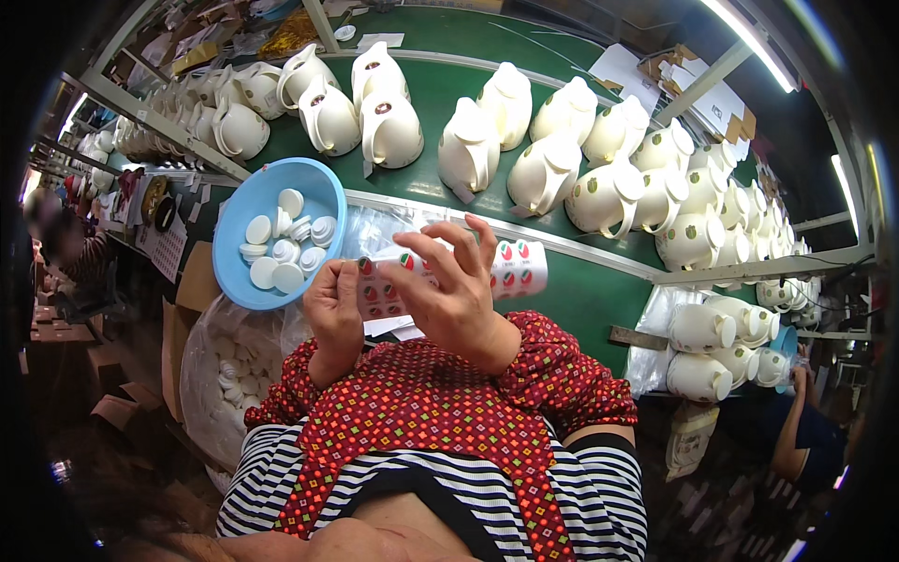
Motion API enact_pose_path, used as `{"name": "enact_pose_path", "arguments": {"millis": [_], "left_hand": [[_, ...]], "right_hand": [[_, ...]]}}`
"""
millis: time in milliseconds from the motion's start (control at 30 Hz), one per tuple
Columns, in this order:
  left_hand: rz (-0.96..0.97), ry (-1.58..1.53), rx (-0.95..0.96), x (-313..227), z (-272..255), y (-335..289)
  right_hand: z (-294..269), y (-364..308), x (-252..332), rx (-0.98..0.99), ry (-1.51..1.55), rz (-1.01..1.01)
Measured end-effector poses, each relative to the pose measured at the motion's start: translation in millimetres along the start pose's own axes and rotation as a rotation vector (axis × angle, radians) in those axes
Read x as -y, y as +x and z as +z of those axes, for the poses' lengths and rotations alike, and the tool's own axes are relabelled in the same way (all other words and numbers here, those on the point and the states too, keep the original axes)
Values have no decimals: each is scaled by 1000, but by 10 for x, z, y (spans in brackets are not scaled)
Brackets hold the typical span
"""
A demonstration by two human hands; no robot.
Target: The person repeatedly picks white kettles from a conveyor belt, applies a small sticker to the side of each kettle, and places the finished kettles back on the belt. The person also picks up white circular lids from a blue basin and places them into the openings of the kettles.
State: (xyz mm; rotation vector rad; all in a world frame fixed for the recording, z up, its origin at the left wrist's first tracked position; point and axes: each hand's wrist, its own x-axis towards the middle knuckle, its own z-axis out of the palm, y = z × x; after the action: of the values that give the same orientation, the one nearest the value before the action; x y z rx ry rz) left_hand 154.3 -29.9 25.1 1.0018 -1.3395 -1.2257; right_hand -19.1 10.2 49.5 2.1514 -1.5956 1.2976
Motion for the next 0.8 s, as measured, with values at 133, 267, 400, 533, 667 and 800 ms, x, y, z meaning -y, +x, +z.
{"name": "enact_pose_path", "arguments": {"millis": [133, 267, 400, 533, 667, 800], "left_hand": [[10, 31, 8, 43, -33, 9], [6, 60, 23, 44, -49, -12], [27, 72, 30, 21, -46, 2], [27, 98, 9, 49, -60, 15], [61, 173, 1, 102, -115, 9], [82, 200, 32, 60, -110, 2]], "right_hand": [[-82, 21, 6, 17, 104, -6], [-110, 111, 15, 85, 95, 115], [-67, 93, -22, 76, 58, 47], [-109, 111, -4, 30, 164, 39], [-174, 177, -52, 74, 219, 202], [-171, 162, -131, 242, 275, 260]]}}
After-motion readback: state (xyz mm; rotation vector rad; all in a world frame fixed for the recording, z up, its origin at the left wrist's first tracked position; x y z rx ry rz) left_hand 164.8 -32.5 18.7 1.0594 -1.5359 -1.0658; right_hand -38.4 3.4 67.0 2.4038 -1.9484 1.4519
